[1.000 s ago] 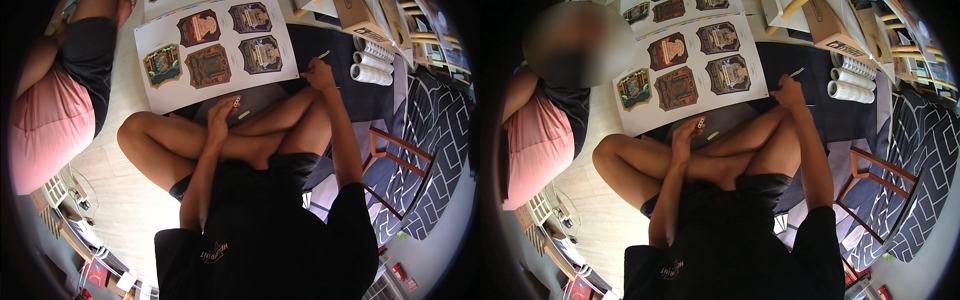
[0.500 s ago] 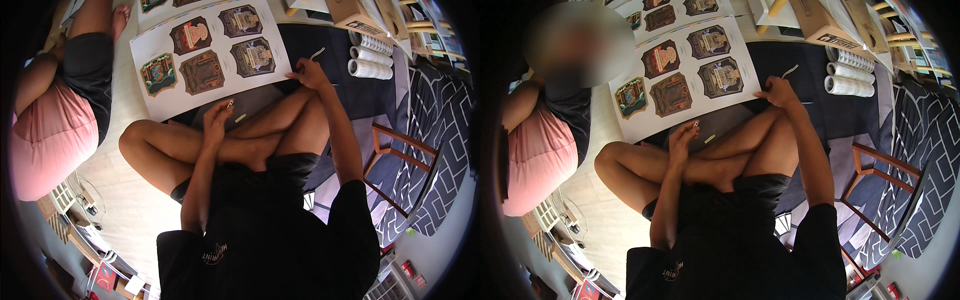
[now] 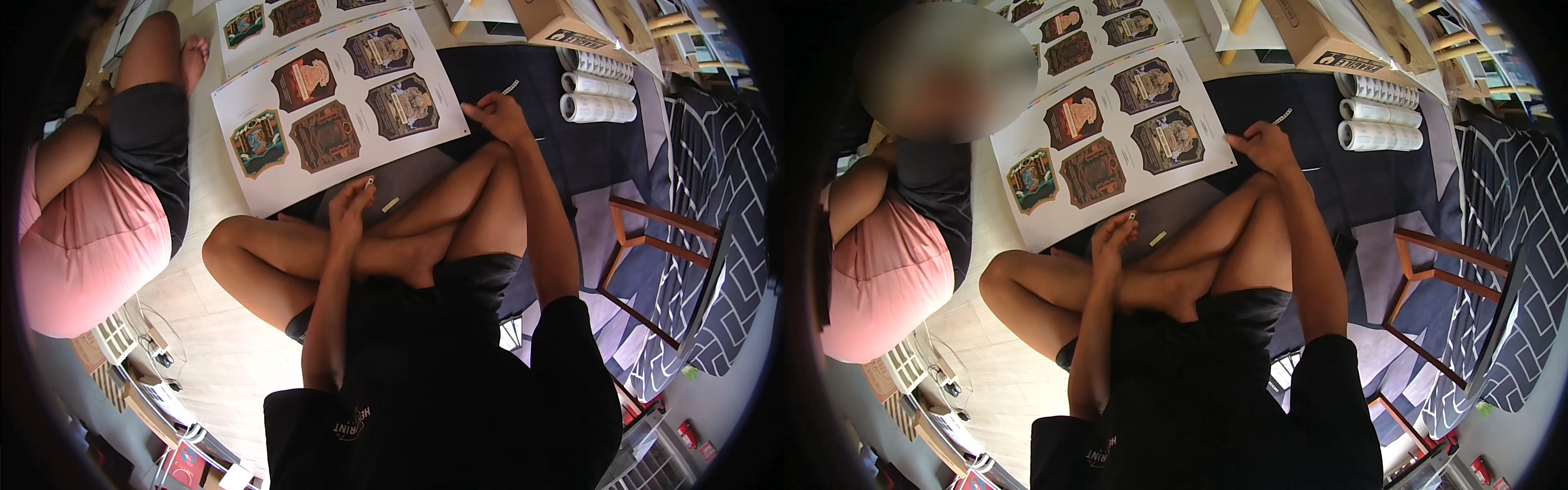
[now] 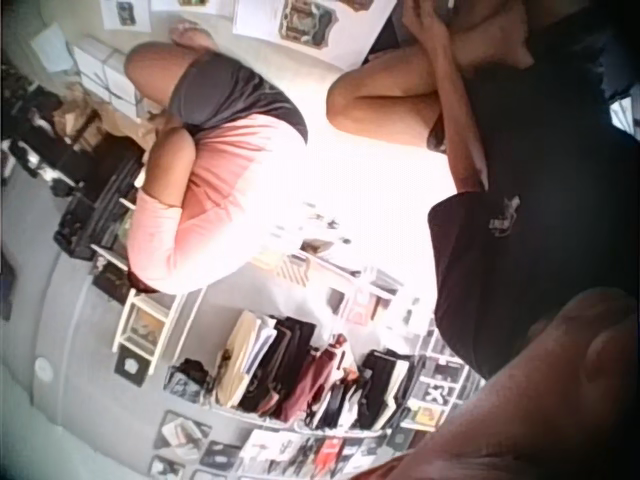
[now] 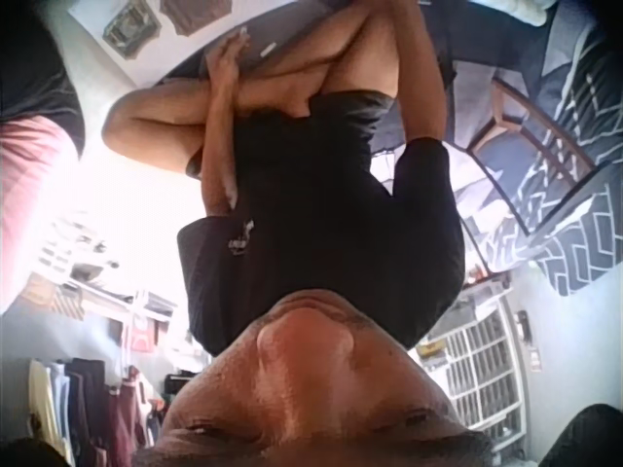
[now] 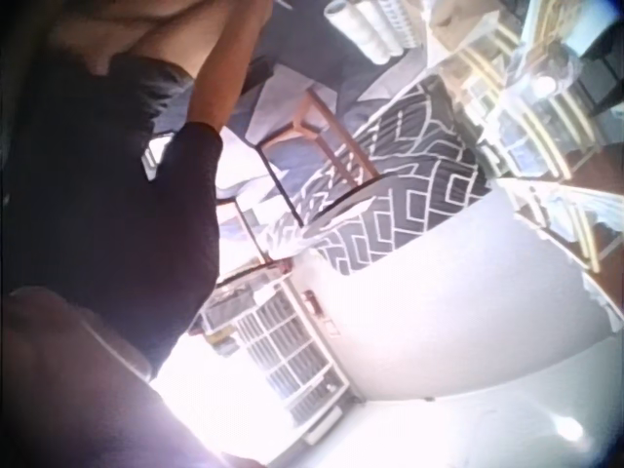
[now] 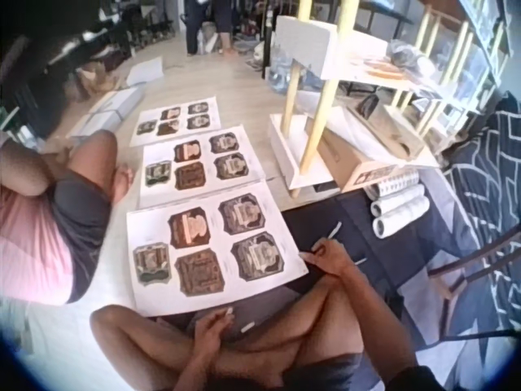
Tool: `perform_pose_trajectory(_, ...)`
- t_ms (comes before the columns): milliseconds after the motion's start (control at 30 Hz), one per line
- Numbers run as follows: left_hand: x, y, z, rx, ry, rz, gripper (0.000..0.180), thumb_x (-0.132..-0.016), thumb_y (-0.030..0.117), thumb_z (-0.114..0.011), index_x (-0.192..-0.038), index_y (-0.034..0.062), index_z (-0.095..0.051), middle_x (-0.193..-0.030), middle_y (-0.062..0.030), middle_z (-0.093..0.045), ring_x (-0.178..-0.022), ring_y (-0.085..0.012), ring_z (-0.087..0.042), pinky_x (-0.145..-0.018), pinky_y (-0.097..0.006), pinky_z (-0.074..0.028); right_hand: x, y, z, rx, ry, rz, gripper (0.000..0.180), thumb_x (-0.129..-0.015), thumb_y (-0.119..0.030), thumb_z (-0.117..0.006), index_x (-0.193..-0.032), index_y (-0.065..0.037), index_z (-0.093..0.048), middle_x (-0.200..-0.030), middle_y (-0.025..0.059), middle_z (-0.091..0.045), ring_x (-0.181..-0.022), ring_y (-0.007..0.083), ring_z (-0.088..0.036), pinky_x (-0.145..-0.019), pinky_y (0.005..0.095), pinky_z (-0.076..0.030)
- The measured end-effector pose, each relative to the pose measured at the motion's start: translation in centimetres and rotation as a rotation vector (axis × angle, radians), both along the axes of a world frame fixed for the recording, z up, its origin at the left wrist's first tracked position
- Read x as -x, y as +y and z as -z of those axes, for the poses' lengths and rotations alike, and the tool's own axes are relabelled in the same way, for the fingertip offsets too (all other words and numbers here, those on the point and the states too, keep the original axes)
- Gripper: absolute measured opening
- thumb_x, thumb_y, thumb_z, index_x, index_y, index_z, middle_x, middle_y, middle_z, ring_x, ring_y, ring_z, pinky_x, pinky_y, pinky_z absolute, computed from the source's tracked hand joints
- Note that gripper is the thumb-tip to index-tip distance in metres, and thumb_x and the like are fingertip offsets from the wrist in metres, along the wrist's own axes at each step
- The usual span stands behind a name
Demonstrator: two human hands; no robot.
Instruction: The person sits on the floor and uses scissors to cut a strip of paper from a printed sheet. They then fold the cut strip and place it on the sheet before flipping the page to reveal another printed sheet.
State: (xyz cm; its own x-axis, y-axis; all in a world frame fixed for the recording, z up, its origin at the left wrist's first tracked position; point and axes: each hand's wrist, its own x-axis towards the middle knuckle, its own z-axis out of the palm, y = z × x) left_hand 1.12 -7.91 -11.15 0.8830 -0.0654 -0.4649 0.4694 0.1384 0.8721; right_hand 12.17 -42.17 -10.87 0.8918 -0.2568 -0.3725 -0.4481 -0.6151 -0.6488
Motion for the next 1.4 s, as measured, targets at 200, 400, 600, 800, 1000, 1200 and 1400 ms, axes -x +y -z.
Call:
perform_pose_trajectory(200,0.1,-0.2,0.2,0.011,0.006,0.011,0.026,-0.092,0.014,-0.065,-0.114,0.0,-0.067,-0.094,0.0002,-0.066,-0.081,-0.0062,-0.057,-0.074,-0.022,-0.046,0.8,0.6,0.5,0.283,0.03,-0.308,0.057,-0.064,-0.048,-0.088,-0.088,0.0,-0.068,-0.082,0.0179,-0.07,-0.078,0.0324,-0.069,-0.073,0.0388,-0.054)
perform_pose_trajectory(400,0.5,0.3,0.6,-0.002,-0.065,0.004,0.024,-0.092,0.011,-0.066,-0.114,0.0023,-0.068,-0.095,-0.0004,-0.066,-0.082,-0.0059,-0.057,-0.074,-0.022,-0.046,1.0,2.5,-2.6,0.002,-0.361,0.109,0.039,-0.081,-0.039,-0.078,-0.086,-0.001,-0.068,-0.071,0.0111,-0.068,-0.064,0.0199,-0.067,-0.061,0.0329,-0.052)
perform_pose_trajectory(600,1.0,0.1,-0.4,-0.116,-0.227,0.072,0.021,-0.092,0.007,-0.065,-0.112,0.0017,-0.069,-0.098,-0.0034,-0.069,-0.084,-0.0075,-0.059,-0.077,-0.024,-0.047,8.6,12.2,-2.8,-0.499,-0.272,-0.271,0.016,-0.088,-0.016,-0.072,-0.094,-0.001,-0.068,-0.076,0.0051,-0.067,-0.07,0.0077,-0.059,-0.064,0.0255,-0.048)
perform_pose_trajectory(800,1.6,0.6,-0.7,-0.114,-0.265,0.061,0.02,-0.09,0.006,-0.065,-0.11,0.0017,-0.068,-0.094,-0.0025,-0.068,-0.083,-0.0071,-0.058,-0.076,-0.023,-0.047,9.7,15.5,-1.6,-0.647,-0.23,-0.343,0.016,-0.089,-0.009,-0.069,-0.101,0.001,-0.066,-0.082,0.0025,-0.066,-0.074,0.0064,-0.058,-0.067,0.0237,-0.048)
perform_pose_trajectory(1000,1.6,0.4,-1.8,-0.124,-0.312,0.044,0.019,-0.09,0.004,-0.065,-0.109,0.0014,-0.067,-0.09,-0.0005,-0.065,-0.082,-0.0058,-0.055,-0.076,-0.023,-0.045,9.8,15.7,-1.2,-0.886,-0.075,-0.273,0.016,-0.09,-0.009,-0.068,-0.103,0.0,-0.066,-0.087,0.0008,-0.065,-0.076,0.0062,-0.057,-0.069,0.0229,-0.048)
perform_pose_trajectory(1200,2.1,0.6,-1.1,0.039,-0.28,0.071,0.032,-0.089,0.001,-0.065,-0.12,0.0021,-0.058,-0.088,-0.0009,-0.062,-0.084,-0.0064,-0.056,-0.078,-0.023,-0.045,10.3,16.3,-2.3,-0.876,0.016,-0.337,0.017,-0.093,-0.013,-0.065,-0.104,0.0,-0.065,-0.089,0.0012,-0.065,-0.077,0.0065,-0.057,-0.07,0.0222,-0.048)
perform_pose_trajectory(1400,2.3,1.0,-1.1,0.158,-0.308,0.103,0.049,-0.087,0.0,-0.067,-0.132,0.0043,-0.048,-0.092,-0.0016,-0.061,-0.088,-0.0073,-0.058,-0.078,-0.022,-0.045,10.7,16.9,-2.3,-0.991,0.001,-0.295,0.016,-0.093,-0.013,-0.064,-0.103,0.0,-0.066,-0.088,0.0014,-0.065,-0.077,0.0062,-0.057,-0.069,0.0218,-0.047)
